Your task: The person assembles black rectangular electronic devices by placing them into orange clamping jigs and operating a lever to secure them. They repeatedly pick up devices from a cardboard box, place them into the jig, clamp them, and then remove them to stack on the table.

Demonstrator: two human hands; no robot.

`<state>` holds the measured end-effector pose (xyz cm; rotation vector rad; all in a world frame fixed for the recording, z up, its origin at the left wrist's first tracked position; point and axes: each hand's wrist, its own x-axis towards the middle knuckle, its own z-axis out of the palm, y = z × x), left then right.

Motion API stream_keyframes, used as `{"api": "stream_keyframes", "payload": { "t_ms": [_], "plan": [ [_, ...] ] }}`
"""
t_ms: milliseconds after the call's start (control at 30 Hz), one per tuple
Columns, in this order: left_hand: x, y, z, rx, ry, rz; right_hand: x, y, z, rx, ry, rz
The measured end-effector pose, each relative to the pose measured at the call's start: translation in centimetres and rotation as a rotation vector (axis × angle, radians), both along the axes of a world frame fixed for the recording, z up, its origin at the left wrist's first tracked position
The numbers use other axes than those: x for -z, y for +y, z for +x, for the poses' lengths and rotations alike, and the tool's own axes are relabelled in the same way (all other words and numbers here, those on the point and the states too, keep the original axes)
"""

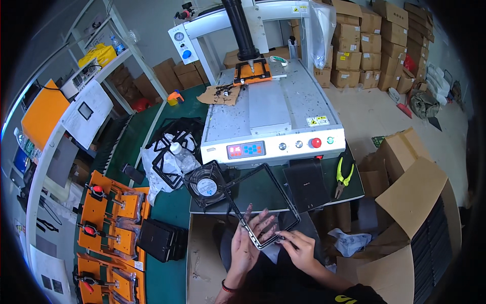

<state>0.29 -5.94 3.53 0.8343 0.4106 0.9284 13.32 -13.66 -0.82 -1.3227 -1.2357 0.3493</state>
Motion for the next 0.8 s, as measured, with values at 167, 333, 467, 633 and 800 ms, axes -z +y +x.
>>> {"api": "stream_keyframes", "payload": {
  "t_ms": [167, 333, 467, 633, 800],
  "plan": [
    [3.2, 4.4, 0.7, -0.212, 0.333, 0.439, 1.3, -0.7, 2.9, 0.041, 0.280, 0.012],
    [5.7, 13.8, 4.2, -0.257, 0.476, 0.672, 3.0, -3.2, 4.6, 0.104, 0.494, 0.063],
    [9.6, 16.0, 6.0, -0.261, 0.569, 0.643, 4.8, -5.4, 5.1, 0.127, 0.595, 0.173],
    [10.4, 15.9, 5.5, -0.270, 0.471, 0.634, 4.4, -6.4, 5.4, 0.117, 0.690, 0.276],
    [10.2, 15.5, 5.3, -0.286, 0.470, 0.645, 4.0, -5.3, 5.3, 0.103, 0.858, 0.270]
  ]
}}
